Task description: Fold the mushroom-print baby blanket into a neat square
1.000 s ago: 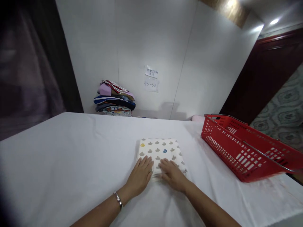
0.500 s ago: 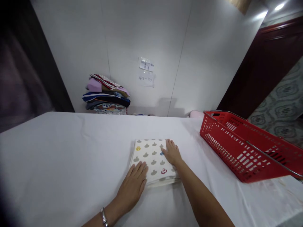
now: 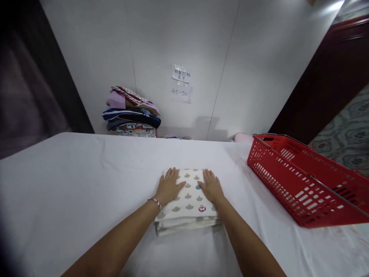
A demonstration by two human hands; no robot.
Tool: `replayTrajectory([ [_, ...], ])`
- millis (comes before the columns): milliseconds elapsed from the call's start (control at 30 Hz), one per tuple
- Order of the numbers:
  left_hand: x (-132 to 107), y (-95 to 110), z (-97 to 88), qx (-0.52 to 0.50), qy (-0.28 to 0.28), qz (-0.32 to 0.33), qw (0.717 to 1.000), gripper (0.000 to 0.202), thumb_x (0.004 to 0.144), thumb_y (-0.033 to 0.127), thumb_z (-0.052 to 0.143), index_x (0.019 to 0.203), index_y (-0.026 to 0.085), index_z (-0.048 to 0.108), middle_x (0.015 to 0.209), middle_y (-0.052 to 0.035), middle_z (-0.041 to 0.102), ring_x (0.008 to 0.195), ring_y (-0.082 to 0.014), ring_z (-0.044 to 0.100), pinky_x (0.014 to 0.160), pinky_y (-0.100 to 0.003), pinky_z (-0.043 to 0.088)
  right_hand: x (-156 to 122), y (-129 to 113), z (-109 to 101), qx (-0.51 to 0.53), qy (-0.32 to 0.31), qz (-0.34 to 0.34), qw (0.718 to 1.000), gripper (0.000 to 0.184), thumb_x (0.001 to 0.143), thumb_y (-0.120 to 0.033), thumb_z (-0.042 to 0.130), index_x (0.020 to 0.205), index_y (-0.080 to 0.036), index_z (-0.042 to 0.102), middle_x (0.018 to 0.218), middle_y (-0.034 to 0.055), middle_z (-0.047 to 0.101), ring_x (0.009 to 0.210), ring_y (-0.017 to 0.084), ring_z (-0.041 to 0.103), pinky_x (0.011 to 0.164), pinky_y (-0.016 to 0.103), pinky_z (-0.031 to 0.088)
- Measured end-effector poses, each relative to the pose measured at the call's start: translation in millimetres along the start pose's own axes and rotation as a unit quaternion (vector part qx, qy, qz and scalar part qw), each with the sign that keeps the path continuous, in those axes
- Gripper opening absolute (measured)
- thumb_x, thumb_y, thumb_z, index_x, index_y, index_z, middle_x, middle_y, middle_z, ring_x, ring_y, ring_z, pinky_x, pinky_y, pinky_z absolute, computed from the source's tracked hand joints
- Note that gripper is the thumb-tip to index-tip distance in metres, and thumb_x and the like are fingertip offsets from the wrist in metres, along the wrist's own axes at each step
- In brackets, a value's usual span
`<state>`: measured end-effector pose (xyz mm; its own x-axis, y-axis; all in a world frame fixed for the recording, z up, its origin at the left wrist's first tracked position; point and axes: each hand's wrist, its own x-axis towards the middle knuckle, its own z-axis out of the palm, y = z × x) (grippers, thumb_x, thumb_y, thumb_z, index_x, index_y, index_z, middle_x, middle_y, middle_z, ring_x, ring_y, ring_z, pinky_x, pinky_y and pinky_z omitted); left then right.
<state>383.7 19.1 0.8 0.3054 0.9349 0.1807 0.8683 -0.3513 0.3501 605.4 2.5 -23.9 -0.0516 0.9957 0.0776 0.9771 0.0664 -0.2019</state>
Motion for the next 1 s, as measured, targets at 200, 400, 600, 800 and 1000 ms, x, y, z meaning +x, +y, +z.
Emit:
replayTrajectory([
  [200, -3.7, -18.1, 20.7, -0.011, 0.004, -0.019, 1.000, 0.069, 0.087, 0.058, 0.031, 0.141, 0.015, 0.029, 0.151, -0.0121, 0.022, 0.140, -0.0280, 0.013, 0.110, -0.054, 0.017, -0.9, -2.4, -4.5, 0.015, -0.020, -0.001, 1.000, 0.064, 0.093, -0.052, 0.027, 0.146, -0.017, 0.022, 0.153, 0.0073, 0.016, 0.140, 0.024, 0.008, 0.110, 0.047, 0.017],
  [400, -1.9, -15.6, 18.6, -0.014, 0.004, -0.019, 1.000, 0.068, 0.087, 0.057, 0.031, 0.141, 0.016, 0.029, 0.151, -0.0108, 0.023, 0.140, -0.0266, 0.013, 0.110, -0.054, 0.015, -1.1, -12.2, -19.3, 0.014, -0.039, 0.022, 0.999, 0.061, 0.092, -0.049, 0.032, 0.144, -0.018, 0.027, 0.152, 0.0100, 0.019, 0.140, 0.027, 0.012, 0.108, 0.052, 0.016],
  [600, 0.3, -15.5, 21.4, -0.031, 0.004, -0.015, 0.999, 0.067, 0.086, 0.056, 0.036, 0.140, 0.017, 0.030, 0.151, -0.0102, 0.023, 0.140, -0.0262, 0.013, 0.111, -0.053, 0.012, -26.0, -33.5, -8.9, -0.033, 0.007, -0.091, 0.995, 0.057, 0.093, -0.047, 0.034, 0.143, -0.021, 0.029, 0.151, 0.0100, 0.023, 0.139, 0.027, 0.014, 0.109, 0.052, 0.014],
  [800, -0.4, -22.0, -2.1, -0.178, -0.024, -0.043, 0.983, 0.050, 0.085, 0.044, 0.044, 0.129, 0.020, 0.047, 0.147, -0.0083, 0.034, 0.137, -0.0232, 0.023, 0.110, -0.044, 0.021, -28.6, -30.4, -7.3, 0.013, -0.014, -0.081, 0.997, 0.052, 0.092, -0.044, 0.038, 0.138, -0.021, 0.038, 0.149, 0.0092, 0.028, 0.138, 0.027, 0.019, 0.109, 0.054, 0.015],
  [1000, -72.3, -47.7, -23.8, -0.349, 0.099, -0.131, 0.923, 0.032, 0.082, 0.043, 0.046, 0.092, 0.019, 0.065, 0.095, -0.0034, 0.067, 0.088, -0.0167, 0.060, 0.078, -0.027, 0.046, -61.0, -54.6, -29.1, 0.246, 0.059, -0.152, 0.955, 0.039, 0.089, -0.045, 0.044, 0.118, -0.025, 0.061, 0.125, 0.0080, 0.058, 0.123, 0.025, 0.046, 0.100, 0.043, 0.038],
])
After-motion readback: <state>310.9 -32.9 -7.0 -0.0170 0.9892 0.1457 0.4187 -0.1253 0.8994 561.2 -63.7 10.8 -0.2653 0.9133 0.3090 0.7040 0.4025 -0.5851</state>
